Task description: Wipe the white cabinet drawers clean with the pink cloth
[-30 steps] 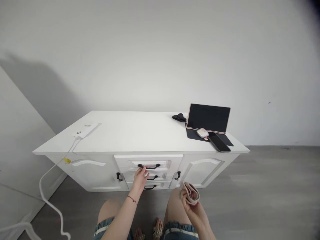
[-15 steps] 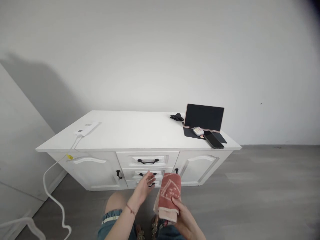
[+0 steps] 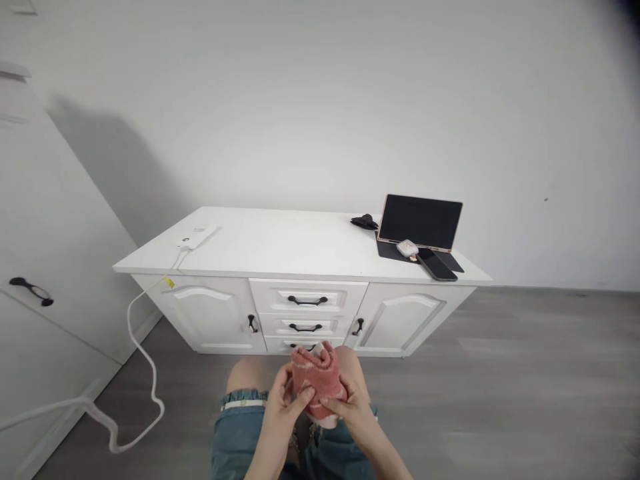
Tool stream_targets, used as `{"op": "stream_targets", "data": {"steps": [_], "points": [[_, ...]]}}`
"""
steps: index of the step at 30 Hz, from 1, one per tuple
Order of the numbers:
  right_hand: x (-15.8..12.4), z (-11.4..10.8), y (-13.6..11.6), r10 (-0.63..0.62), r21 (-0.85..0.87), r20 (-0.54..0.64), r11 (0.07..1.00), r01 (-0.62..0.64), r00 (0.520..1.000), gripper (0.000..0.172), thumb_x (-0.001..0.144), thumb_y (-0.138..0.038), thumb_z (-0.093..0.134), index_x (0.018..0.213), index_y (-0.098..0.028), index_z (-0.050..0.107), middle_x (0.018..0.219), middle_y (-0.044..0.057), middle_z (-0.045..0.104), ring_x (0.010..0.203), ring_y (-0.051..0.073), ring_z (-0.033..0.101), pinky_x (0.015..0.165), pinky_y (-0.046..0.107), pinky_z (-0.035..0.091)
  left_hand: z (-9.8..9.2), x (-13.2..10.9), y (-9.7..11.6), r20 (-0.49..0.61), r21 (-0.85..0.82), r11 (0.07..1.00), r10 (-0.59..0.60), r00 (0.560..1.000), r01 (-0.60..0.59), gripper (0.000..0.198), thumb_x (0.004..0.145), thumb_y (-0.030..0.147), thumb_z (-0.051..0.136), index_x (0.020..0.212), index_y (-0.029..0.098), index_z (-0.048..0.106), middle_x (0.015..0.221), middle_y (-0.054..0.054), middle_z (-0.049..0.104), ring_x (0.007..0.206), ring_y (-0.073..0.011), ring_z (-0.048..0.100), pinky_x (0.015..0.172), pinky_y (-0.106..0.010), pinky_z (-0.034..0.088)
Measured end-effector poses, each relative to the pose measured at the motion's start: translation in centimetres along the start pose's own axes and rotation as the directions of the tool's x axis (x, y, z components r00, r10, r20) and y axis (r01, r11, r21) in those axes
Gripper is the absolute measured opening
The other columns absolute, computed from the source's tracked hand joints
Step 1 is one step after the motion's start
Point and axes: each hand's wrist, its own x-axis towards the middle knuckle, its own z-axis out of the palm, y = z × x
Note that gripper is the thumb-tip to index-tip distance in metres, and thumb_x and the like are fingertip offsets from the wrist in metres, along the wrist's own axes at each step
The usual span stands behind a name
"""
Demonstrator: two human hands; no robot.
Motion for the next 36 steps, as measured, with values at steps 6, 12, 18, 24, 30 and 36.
{"op": "stream_targets", "data": {"steps": [6,12,18,24,30,36], "points": [[-1.5,1.3,4.1,-0.006,0.034,-0.127,0.999,0.01,0.992,0.05,0.065,-0.038,0.079,0.11,-0.02,0.064,0.108,0.008,0.069,0.102,0.024,0.061,0.096,0.04,0.045,-2.1,-2.2,-1.9,-0.081,0.111,0.993,0.039,0.996,-0.03,0.048,0.057,0.028,0.082,0.102,0.021,0.069,0.109,-0.009,0.072,0.107,-0.0295,0.063,0.096,-0.037,0.049],[-2.0,0.2,7.9,-0.01,-0.096,-0.252,0.995,-0.015,0.968,0.062,0.065,-0.041,0.079,0.123,-0.029,0.059,0.139,0.007,0.051,0.128,0.027,0.045,0.103,0.038,0.04,-2.6,-3.1,-2.5,-0.252,-0.221,0.959,-0.233,0.939,0.179,0.05,0.047,0.034,0.087,0.093,0.024,0.07,0.099,-0.006,0.076,0.107,-0.0319,0.064,0.089,-0.039,0.054],[-2.4,0.9,7.6,-0.052,-0.199,-0.204,0.98,0.011,0.978,0.061,0.072,-0.045,0.073,0.128,-0.028,0.057,0.142,0.006,0.049,0.133,0.026,0.04,0.112,0.038,0.03,-3.1,-2.9,-3.6,-0.28,-0.365,0.898,-0.359,0.891,0.247,0.054,0.041,0.031,0.089,0.09,0.028,0.068,0.093,-0.003,0.077,0.107,-0.0334,0.065,0.089,-0.042,0.055],[-2.7,2.8,7.7,0.135,0.053,-0.076,0.99,-0.132,0.988,0.062,0.059,-0.05,0.08,0.112,-0.019,0.066,0.116,0.011,0.068,0.114,0.031,0.057,0.102,0.045,0.041,-4.4,-3.2,-5.5,-0.333,-0.124,0.965,-0.261,0.906,0.232,0.043,0.053,0.028,0.084,0.093,0.03,0.069,0.109,-0.004,0.073,0.127,-0.0301,0.05,0.106,-0.038,0.042],[-3.4,3.0,8.1,0.214,0.289,0.015,0.934,-0.209,0.977,0.06,0.055,-0.041,0.085,0.108,-0.02,0.065,0.106,0.009,0.071,0.102,0.029,0.064,0.097,0.047,0.044,-4.4,-3.7,-5.0,-0.354,0.125,0.985,-0.066,0.933,0.117,0.042,0.061,0.037,0.078,0.101,0.027,0.066,0.119,-0.007,0.068,0.13,-0.0302,0.046,0.106,-0.034,0.038],[-4.1,3.3,8.9,0.227,0.353,-0.126,0.92,-0.17,0.966,0.053,0.058,-0.04,0.083,0.105,-0.022,0.066,0.103,0.006,0.073,0.098,0.024,0.066,0.097,0.042,0.045,-5.1,-3.8,-5.3,-0.255,0.16,0.973,-0.122,0.959,0.167,0.054,0.061,0.037,0.079,0.111,0.025,0.062,0.122,-0.008,0.067,0.119,-0.0283,0.056,0.098,-0.032,0.044]]}}
